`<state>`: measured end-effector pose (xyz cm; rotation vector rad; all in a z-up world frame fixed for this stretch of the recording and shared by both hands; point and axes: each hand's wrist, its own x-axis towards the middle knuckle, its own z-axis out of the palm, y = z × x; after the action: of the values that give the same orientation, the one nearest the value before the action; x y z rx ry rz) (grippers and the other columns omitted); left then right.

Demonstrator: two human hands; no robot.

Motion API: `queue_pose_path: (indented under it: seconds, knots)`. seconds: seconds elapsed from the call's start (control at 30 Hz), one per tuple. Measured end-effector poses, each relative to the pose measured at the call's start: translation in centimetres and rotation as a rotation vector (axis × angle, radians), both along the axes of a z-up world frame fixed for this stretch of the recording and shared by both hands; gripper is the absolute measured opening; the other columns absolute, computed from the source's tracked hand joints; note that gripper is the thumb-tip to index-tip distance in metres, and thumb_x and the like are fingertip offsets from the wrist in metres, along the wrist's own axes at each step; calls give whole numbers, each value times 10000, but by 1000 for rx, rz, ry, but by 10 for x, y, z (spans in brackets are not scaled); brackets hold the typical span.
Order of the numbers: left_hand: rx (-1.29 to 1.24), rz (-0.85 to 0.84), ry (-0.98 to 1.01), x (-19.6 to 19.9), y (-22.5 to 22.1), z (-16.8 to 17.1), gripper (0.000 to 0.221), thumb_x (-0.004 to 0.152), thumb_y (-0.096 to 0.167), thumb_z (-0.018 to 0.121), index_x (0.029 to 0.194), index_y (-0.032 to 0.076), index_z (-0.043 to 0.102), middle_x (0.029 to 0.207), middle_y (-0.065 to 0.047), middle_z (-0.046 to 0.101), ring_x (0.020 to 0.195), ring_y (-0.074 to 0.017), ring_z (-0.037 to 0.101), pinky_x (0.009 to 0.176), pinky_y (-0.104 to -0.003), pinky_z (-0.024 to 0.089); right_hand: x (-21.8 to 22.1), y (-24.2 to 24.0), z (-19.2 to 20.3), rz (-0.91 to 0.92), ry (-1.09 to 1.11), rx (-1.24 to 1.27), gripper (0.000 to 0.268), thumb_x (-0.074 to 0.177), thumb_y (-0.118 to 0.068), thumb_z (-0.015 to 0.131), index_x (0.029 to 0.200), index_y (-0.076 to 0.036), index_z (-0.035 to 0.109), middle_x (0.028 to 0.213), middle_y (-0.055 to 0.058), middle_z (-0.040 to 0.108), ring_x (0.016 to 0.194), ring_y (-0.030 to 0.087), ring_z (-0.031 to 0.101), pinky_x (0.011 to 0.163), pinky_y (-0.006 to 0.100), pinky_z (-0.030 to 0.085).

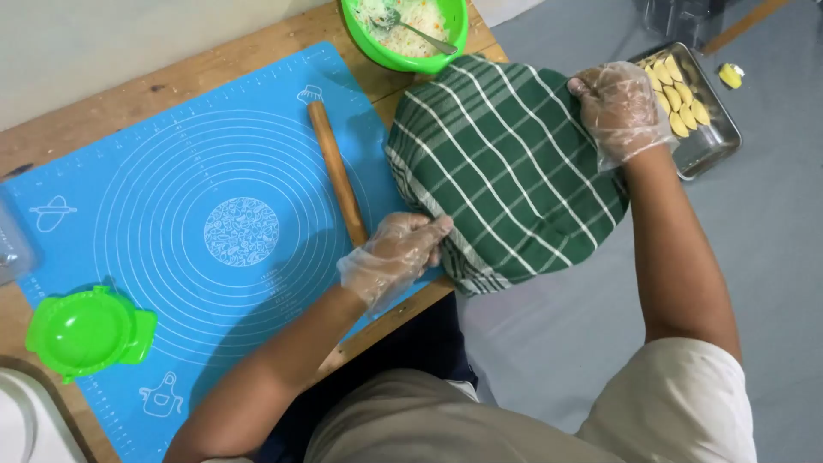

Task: The person uncovers a bowl of dough and rolls a small portion into a ball on a silicone mat.

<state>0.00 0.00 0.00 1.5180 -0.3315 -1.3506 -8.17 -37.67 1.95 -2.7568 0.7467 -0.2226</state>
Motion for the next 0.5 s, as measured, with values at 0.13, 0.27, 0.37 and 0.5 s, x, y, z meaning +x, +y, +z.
queue_pose_path:
  seconds: [0.13,0.27,0.37,0.5]
  knots:
    - [-5,22,-133,8,9,11,450,1004,411,649,671,110,607,628,-50,633,567,-160,563,596,-315,480,15,-1,9,-93,33,9,175,1144,-171,634,1100,-75,773,938,105,721,886,264,682,825,412,573]
    - [-14,139,-159,28,7,2,280,991,358,635,881,111,707,635,-33,614,515,-136,539,527,-274,494,47,-7,23,-28,10,-74,157,1135,-133,664,1114,-31,782,933,164,754,817,259,717,780,381,627]
    - [51,295,-193,40,-1,17,352,1042,282,619,727,125,636,670,-52,627,519,-156,550,509,-291,501,70,-2,27,-64,91,-39,172,1128,-180,645,1177,-67,764,1025,161,748,883,269,703,801,383,604]
    - [107,709,-17,66,-23,-11,247,958,222,749,1065,0,758,619,-70,643,438,-139,586,352,-217,457,86,-10,13,-67,65,-65,163,1108,-235,665,1127,-118,777,1001,117,731,888,298,672,825,412,568]
